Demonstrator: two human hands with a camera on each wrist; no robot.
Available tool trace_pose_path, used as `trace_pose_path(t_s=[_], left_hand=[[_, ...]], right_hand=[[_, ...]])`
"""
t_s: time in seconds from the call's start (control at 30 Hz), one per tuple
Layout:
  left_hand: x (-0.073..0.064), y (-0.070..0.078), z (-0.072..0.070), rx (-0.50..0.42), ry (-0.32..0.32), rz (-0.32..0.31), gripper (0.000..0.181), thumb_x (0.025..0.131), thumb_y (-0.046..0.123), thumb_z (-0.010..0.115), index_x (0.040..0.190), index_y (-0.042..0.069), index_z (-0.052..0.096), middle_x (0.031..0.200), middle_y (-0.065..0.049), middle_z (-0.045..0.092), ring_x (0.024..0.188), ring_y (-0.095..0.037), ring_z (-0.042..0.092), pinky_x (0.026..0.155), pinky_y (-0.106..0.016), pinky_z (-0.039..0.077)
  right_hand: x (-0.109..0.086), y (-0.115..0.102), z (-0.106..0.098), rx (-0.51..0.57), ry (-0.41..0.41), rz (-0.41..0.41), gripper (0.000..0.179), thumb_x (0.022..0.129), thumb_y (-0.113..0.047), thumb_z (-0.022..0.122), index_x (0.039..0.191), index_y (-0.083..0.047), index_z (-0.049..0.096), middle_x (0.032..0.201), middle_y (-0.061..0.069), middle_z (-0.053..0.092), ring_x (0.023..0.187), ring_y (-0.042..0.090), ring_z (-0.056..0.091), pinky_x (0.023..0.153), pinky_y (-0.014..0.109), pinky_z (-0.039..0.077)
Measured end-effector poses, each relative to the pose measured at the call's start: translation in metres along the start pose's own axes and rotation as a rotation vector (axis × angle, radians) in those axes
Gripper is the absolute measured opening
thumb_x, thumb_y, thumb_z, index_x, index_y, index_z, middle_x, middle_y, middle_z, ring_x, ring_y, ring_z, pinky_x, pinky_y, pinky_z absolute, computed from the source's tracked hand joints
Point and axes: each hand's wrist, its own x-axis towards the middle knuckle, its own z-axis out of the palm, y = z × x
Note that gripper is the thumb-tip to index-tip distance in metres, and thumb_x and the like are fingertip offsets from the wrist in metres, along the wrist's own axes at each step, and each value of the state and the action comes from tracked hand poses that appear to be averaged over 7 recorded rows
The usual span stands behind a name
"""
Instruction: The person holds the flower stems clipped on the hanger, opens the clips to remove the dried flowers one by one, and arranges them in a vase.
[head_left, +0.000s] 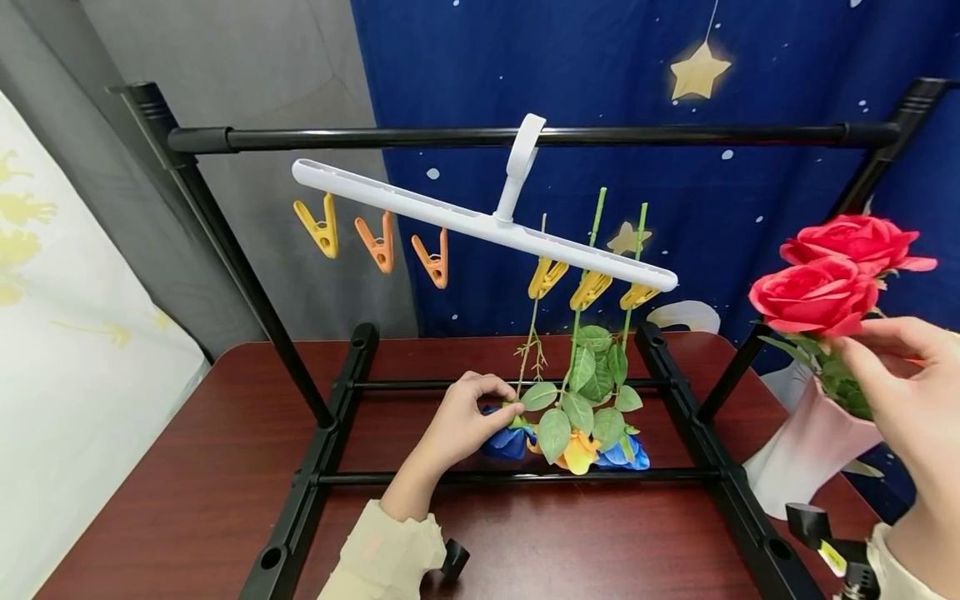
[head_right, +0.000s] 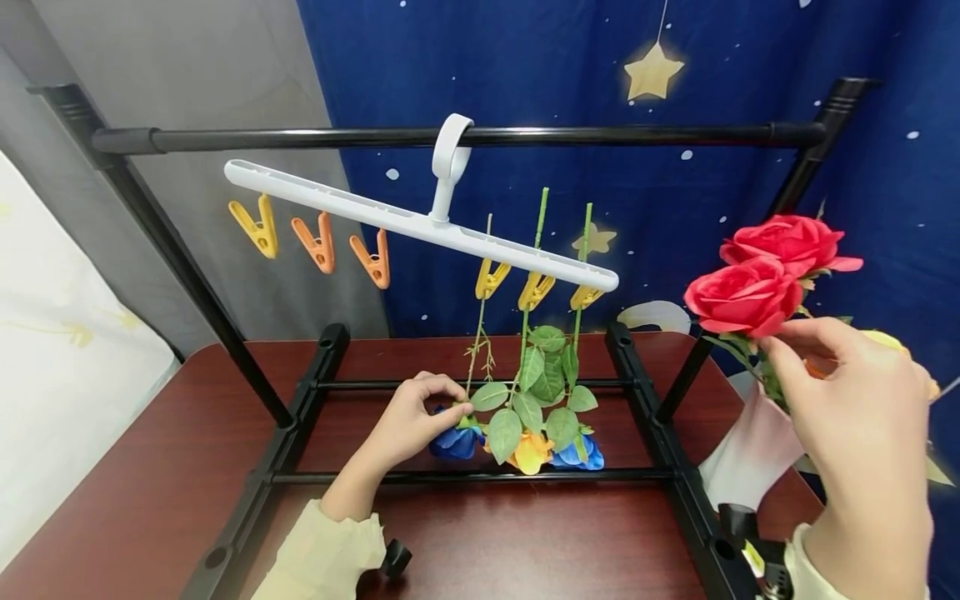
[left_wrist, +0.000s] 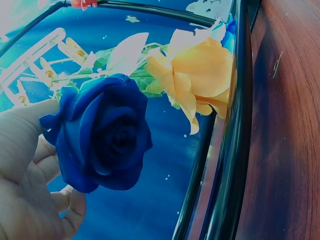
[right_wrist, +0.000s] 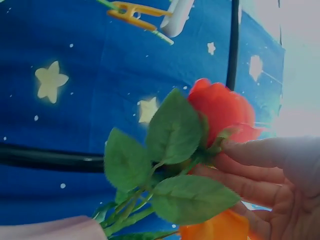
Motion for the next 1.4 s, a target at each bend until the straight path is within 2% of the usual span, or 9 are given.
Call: trace_pose_path(t_s=[0.1,0.17,0.27,0.37,0.53,0.8,1.03,1.2,1.4], left_hand=[[0.001,0.000,0.000,-0.001,-0.001,0.001,0.005,0.087,0.022,0.077,0.089,0.018,0.074,0.089,0.007,0.072,0.092,-0.013,0.052,0.080,-0.030,0.048],[0.001,0.000,0.000,-0.003,0.001,0.003,0.006,0.087,0.022,0.077,0.089,0.018,0.074,0.089,0.006,0.072,0.092,-0.013,0.052,0.079,-0.030,0.048],[0.001,0.000,0.000,-0.009,0.002,0.001,0.006,0.087,0.022,0.077,0.089,0.018,0.074,0.089,0.006,0.072,0.091,-0.013,0.052,0.079,-0.030,0.048],[0.001,0.000,0.000,-0.013,-0.001,-0.005,0.006,0.087,0.022,0.077,0.089,0.018,0.074,0.089,0.006,0.072,0.091,-0.013,0.052,0.079,-0.030,0.049],[0.000,0.000,0.000,-0.017,-0.005,-0.003,0.006,0.087,0.022,0.077,0.089,0.017,0.073,0.089,0.005,0.071,0.091,-0.013,0.052,0.079,-0.033,0.050],[0.000,0.000,0.000,-0.026,-0.009,-0.003,0.006,0.087,0.021,0.077,0.089,0.017,0.073,0.089,0.005,0.071,0.091,-0.014,0.052,0.079,-0.037,0.052],[0.001,0.000,0.001,-0.016,-0.014,0.002,0.005,0.087,0.021,0.077,0.089,0.017,0.074,0.088,0.005,0.072,0.091,-0.014,0.052,0.079,-0.033,0.051],[0.001,0.001,0.000,-0.016,-0.016,0.011,0.005,0.087,0.021,0.077,0.089,0.017,0.074,0.088,0.005,0.072,0.091,-0.014,0.052,0.079,-0.037,0.052],[0.001,0.001,0.000,-0.014,-0.022,0.011,0.005,0.088,0.021,0.076,0.089,0.018,0.074,0.088,0.005,0.071,0.090,-0.015,0.053,0.077,-0.032,0.051]], right_hand=[[-0.005,-0.006,0.001,0.039,0.041,0.015,0.038,0.093,-0.002,0.064,0.090,-0.040,0.057,0.083,-0.041,0.047,0.075,-0.023,0.047,0.073,-0.004,0.037],[-0.009,-0.011,0.002,0.057,0.057,0.010,0.039,0.093,-0.005,0.066,0.091,-0.042,0.057,0.085,-0.040,0.049,0.077,-0.020,0.048,0.075,-0.003,0.038],[-0.014,-0.020,0.005,0.078,0.075,-0.004,0.029,0.092,-0.007,0.068,0.095,-0.036,0.064,0.084,-0.041,0.051,0.074,-0.018,0.050,0.074,-0.002,0.039],[-0.018,-0.029,0.011,0.063,0.089,-0.051,0.011,0.091,-0.009,0.071,0.098,-0.015,0.076,0.081,-0.045,0.052,0.070,-0.023,0.050,0.072,-0.004,0.037],[-0.026,-0.040,0.025,0.009,0.082,-0.137,0.020,0.088,-0.013,0.075,0.105,-0.002,0.076,0.082,-0.053,0.048,0.072,-0.027,0.048,0.070,-0.003,0.036],[-0.029,-0.049,0.055,0.121,-0.046,-0.197,0.012,0.085,-0.007,0.077,0.097,-0.004,0.078,0.081,-0.048,0.054,0.075,-0.024,0.054,0.074,-0.003,0.041],[-0.033,-0.062,0.089,0.180,-0.196,-0.232,0.010,0.088,-0.010,0.075,0.094,-0.002,0.076,0.078,0.010,0.075,0.066,-0.021,0.056,0.065,0.001,0.045],[-0.034,-0.075,0.111,0.191,-0.323,-0.218,0.019,0.093,-0.021,0.071,0.103,-0.006,0.076,0.088,0.011,0.077,0.071,-0.019,0.057,0.068,0.002,0.046],[-0.034,-0.088,0.136,0.329,-0.376,-0.158,0.024,0.094,-0.024,0.070,0.109,-0.005,0.075,0.090,0.012,0.076,0.074,-0.005,0.065,0.071,0.007,0.050]])
